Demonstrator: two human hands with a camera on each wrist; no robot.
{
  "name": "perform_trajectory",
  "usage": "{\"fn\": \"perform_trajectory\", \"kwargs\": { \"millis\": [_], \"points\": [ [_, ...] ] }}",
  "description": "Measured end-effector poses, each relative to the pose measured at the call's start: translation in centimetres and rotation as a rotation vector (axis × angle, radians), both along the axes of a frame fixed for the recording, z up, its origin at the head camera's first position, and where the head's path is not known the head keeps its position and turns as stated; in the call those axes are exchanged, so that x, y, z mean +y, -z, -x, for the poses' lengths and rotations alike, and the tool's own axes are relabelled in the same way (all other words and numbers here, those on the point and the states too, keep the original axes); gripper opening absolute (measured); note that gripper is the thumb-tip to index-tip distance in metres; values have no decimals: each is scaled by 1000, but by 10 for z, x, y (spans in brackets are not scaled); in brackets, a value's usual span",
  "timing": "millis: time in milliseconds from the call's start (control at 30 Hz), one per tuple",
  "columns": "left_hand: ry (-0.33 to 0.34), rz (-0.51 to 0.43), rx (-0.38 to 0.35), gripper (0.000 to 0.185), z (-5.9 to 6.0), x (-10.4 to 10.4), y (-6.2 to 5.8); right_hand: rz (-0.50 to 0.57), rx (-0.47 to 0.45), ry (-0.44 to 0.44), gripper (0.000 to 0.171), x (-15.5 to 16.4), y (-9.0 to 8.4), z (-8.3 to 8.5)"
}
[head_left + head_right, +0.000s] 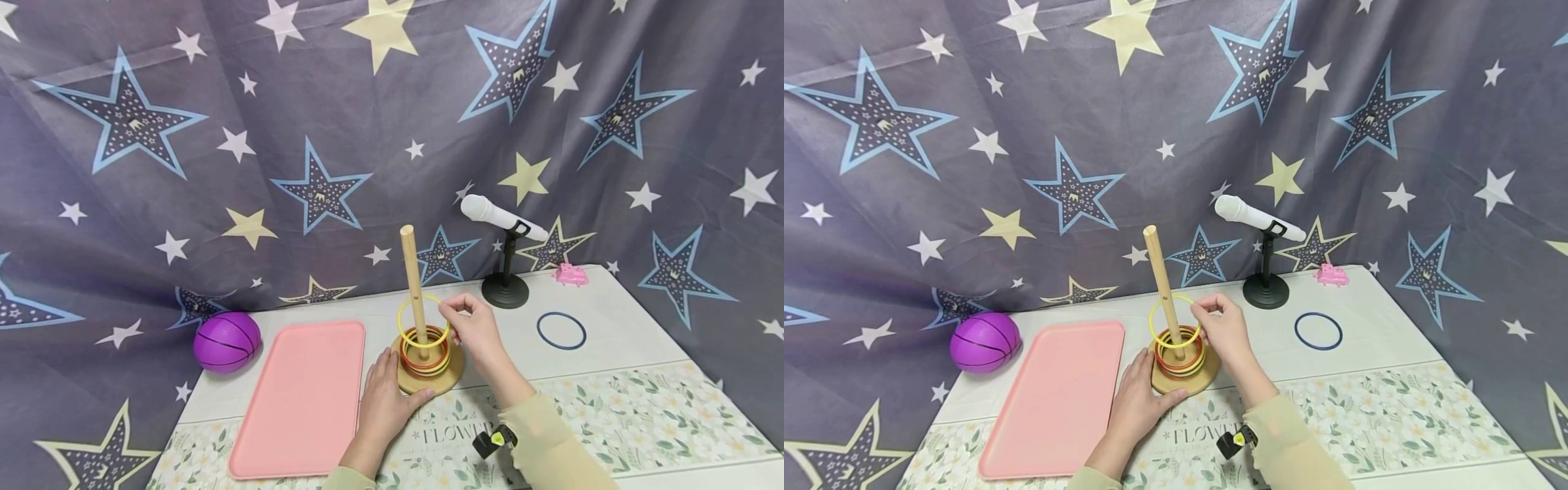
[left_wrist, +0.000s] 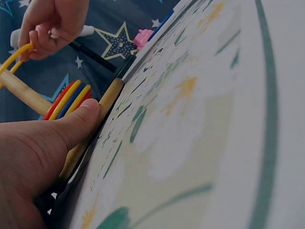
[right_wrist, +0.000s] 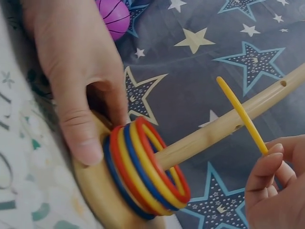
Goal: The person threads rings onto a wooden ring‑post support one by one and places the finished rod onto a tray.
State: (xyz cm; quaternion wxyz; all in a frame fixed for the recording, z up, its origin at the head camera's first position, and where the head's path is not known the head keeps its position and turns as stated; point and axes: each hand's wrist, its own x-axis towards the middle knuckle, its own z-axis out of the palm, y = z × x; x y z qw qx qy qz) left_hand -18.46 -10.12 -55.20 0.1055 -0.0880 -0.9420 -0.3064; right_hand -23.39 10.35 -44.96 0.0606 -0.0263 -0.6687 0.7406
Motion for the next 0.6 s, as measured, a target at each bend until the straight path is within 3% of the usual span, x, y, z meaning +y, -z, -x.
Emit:
{"fn": "perform_trajectory", "kwargs": {
  "millis": [333, 600],
  "points": [
    [-2, 3, 8, 112, -1, 1, -1, 2, -12, -3, 17, -5, 26, 3],
    [-3, -7, -6, 112, -1, 1, -1, -54, -47, 21, 17, -10, 37, 3]
  ]
}}
